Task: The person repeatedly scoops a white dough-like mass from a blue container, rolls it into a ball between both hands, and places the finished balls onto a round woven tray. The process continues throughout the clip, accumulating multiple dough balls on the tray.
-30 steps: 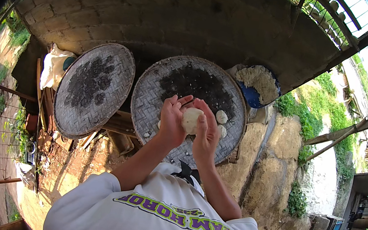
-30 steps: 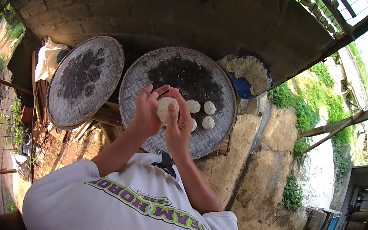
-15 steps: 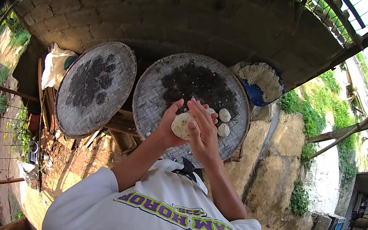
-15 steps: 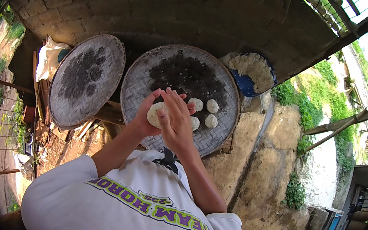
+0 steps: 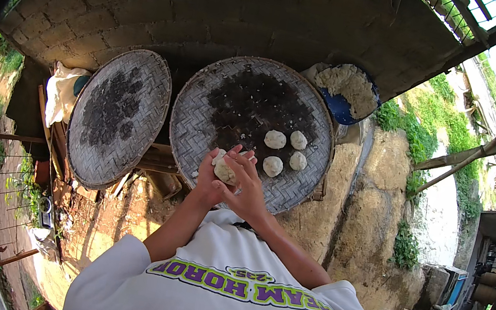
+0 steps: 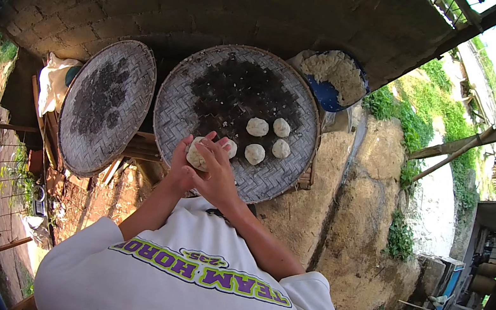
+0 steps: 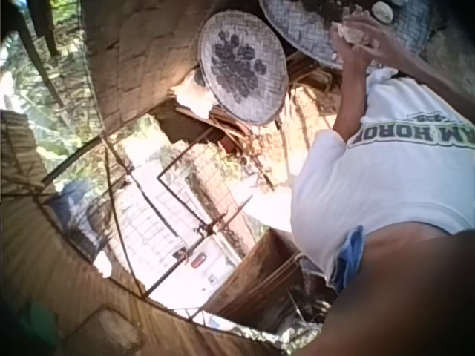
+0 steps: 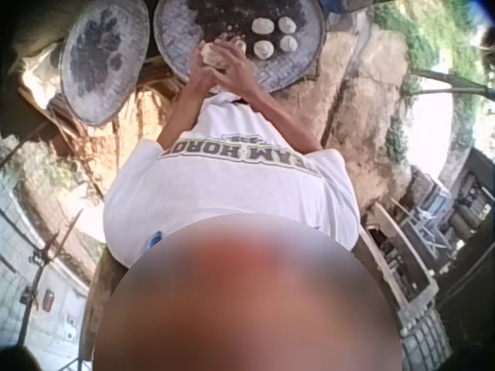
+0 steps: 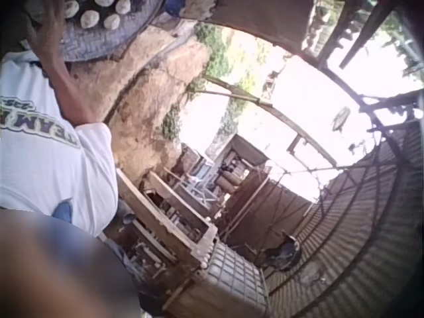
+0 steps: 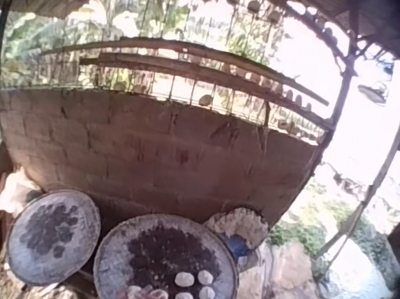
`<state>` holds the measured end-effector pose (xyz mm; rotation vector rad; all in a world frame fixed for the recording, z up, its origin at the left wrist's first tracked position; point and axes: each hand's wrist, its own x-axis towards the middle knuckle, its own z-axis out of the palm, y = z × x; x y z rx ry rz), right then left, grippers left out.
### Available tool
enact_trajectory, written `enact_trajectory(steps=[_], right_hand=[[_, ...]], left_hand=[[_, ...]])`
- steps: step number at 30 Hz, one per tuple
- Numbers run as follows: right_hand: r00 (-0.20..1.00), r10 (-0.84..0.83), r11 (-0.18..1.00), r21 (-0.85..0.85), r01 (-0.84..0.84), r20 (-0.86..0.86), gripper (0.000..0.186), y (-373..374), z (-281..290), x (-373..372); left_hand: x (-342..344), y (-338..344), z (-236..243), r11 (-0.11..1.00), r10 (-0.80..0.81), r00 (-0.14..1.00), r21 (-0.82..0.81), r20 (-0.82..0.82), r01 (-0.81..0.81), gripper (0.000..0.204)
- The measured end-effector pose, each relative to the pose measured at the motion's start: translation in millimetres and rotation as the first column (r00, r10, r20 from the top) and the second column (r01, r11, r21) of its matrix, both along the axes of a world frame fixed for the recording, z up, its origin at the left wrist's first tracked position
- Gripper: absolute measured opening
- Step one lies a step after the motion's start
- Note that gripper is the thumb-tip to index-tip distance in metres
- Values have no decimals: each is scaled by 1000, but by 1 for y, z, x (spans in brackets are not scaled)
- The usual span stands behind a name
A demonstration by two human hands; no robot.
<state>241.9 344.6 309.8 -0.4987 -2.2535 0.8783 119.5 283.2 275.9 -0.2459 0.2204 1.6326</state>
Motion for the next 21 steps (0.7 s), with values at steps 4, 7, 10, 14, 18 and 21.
enact_trajectory(steps=[4, 7, 10, 14, 18, 21], right_hand=[[995, 25, 722, -690, 51, 101, 43, 23, -34, 0], [984, -173, -224, -975, 3, 43, 42, 48, -76, 3], [965, -247, -448, -893, -33, 89, 50, 74, -121, 7], [912, -266, -166, -947, 276, 313, 45, 116, -162, -17], [900, -148, 634, -659, 404, 410, 48, 162, -183, -56], [918, -41, 998, -28, 56, 394, 57, 184, -199, -72]], left_hand=[[-11, -5, -13, 944, -127, 974, -323, -188, 61, 66], [-20, -26, -27, 902, -221, 945, -420, -241, 104, 73], [-27, -62, -44, 885, -134, 952, -466, -277, -11, 70], [-41, -120, -57, 825, 87, 962, -522, -257, -214, 60], [-39, -170, -52, 686, 273, 928, -624, -255, -374, 52], [-31, -195, -41, 559, 333, 894, -701, -300, -443, 51]])
